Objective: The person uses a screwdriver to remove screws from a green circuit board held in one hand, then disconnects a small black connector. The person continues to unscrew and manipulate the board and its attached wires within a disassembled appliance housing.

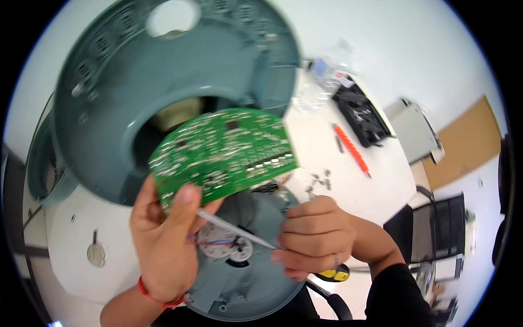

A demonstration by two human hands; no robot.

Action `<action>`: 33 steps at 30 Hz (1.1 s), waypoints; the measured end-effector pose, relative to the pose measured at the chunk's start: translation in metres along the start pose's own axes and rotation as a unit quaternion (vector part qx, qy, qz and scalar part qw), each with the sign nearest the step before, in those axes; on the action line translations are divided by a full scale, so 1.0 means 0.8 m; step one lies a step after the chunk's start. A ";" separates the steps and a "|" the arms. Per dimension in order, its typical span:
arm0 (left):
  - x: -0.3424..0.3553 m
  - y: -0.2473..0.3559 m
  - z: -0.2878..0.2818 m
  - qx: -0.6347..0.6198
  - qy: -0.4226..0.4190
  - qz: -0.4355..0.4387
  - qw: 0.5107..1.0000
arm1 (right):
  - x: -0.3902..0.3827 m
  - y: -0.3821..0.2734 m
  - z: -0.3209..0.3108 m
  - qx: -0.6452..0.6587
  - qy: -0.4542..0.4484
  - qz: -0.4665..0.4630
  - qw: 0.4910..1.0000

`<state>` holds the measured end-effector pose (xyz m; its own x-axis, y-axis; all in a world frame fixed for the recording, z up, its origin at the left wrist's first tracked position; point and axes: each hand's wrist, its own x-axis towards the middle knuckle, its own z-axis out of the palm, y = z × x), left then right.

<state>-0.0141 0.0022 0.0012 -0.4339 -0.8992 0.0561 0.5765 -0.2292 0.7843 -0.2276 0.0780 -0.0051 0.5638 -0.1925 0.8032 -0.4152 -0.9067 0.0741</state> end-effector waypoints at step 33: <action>0.001 -0.006 -0.007 0.070 0.040 0.050 0.995 | -0.008 0.014 0.013 -0.109 0.084 -0.039 0.990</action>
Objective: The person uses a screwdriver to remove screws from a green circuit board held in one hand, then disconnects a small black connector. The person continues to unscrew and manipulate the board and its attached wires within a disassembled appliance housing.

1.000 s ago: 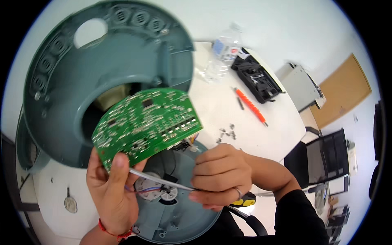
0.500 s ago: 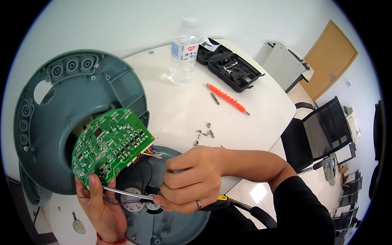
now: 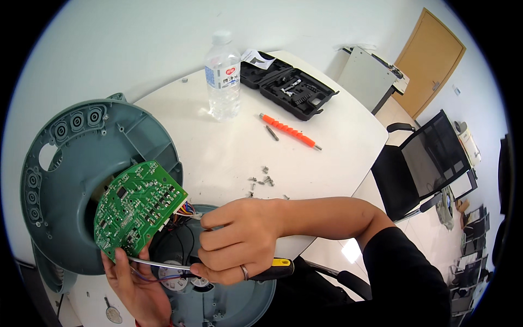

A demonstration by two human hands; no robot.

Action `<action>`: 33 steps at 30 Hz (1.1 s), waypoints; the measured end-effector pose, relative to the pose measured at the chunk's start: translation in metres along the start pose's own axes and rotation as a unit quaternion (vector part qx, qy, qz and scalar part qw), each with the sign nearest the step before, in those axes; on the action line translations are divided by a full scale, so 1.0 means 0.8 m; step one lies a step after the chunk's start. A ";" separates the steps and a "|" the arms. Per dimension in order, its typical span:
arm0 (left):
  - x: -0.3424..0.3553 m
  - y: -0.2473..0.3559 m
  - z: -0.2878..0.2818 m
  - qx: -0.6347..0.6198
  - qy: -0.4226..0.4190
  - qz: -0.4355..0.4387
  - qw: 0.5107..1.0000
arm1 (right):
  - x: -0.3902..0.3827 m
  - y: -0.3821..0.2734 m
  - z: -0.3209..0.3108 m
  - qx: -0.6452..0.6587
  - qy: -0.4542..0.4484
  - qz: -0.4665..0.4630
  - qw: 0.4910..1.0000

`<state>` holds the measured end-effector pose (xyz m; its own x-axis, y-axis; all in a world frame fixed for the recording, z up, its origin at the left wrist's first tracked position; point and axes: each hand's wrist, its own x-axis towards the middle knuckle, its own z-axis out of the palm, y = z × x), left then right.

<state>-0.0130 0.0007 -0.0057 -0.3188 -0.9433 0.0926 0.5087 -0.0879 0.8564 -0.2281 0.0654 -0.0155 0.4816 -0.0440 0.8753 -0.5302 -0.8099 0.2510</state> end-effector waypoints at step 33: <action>0.001 0.002 -0.001 -0.033 -0.109 -0.011 0.993 | 0.012 -0.005 -0.016 0.031 -0.040 0.008 0.999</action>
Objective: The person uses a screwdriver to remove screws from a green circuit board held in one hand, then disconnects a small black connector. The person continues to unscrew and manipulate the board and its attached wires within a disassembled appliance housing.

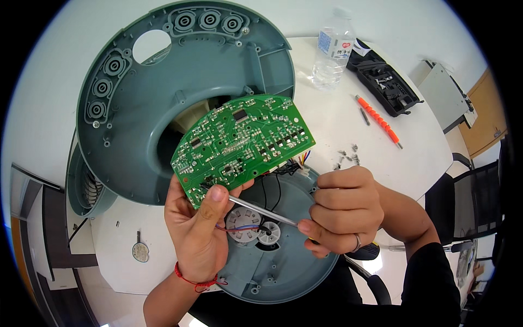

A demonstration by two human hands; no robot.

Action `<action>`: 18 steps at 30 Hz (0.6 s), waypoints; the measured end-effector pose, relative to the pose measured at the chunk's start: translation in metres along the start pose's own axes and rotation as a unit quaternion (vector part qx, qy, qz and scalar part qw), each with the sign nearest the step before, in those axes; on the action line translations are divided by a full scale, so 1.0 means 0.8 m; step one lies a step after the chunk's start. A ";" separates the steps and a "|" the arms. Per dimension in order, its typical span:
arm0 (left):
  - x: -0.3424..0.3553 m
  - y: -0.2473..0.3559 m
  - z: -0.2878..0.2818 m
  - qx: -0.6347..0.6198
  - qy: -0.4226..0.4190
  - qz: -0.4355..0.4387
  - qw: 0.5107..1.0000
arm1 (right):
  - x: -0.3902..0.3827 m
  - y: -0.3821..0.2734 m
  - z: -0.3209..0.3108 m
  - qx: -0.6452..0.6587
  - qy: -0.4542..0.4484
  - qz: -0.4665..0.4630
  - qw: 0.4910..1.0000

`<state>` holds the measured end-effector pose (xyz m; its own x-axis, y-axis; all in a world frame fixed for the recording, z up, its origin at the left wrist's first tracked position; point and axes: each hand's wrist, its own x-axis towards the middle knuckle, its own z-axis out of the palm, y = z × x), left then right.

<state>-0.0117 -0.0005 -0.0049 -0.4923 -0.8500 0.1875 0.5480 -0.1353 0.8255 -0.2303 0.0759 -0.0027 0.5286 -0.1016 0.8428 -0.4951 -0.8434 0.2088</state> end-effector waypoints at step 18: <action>0.000 -0.002 0.005 -0.041 0.049 -0.038 0.997 | -0.008 0.056 -0.124 -0.274 0.184 0.022 0.944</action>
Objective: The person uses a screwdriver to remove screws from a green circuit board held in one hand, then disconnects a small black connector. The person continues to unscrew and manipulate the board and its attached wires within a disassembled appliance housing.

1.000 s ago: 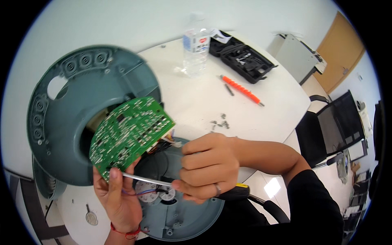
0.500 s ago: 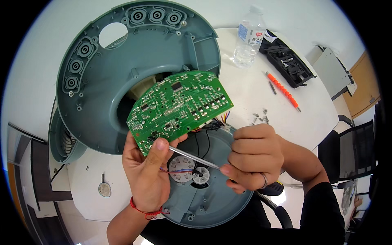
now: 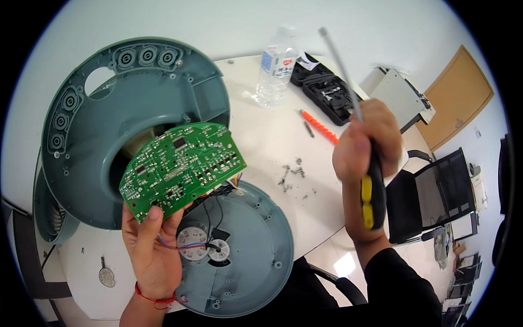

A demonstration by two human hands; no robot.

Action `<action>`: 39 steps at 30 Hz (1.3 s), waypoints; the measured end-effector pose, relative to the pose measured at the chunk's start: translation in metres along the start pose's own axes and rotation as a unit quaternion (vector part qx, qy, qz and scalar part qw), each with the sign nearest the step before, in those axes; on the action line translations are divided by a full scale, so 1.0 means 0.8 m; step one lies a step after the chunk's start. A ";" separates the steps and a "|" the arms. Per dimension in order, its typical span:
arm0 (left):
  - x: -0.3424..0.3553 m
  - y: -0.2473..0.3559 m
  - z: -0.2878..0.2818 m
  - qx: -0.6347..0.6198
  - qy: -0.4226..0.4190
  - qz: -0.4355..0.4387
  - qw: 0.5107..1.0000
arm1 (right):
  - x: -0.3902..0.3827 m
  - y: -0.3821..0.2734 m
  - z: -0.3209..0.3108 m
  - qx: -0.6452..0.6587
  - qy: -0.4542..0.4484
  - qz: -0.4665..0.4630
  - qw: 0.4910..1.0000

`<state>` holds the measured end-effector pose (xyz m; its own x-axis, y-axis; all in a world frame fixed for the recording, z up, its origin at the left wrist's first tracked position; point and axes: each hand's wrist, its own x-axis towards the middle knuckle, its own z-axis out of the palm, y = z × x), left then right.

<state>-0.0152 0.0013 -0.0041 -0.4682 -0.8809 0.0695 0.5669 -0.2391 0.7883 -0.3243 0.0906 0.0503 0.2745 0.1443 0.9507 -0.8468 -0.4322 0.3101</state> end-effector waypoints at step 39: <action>-0.002 0.003 -0.005 -0.002 0.016 0.008 1.000 | -0.116 0.001 0.074 -0.241 -0.578 0.261 0.735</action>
<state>-0.0106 0.0008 -0.0048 -0.4375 -0.8971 0.0618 0.5759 -0.2268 0.7854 -0.3232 0.0241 -0.0374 -0.1760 -0.9023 0.3935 -0.9609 0.2443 0.1302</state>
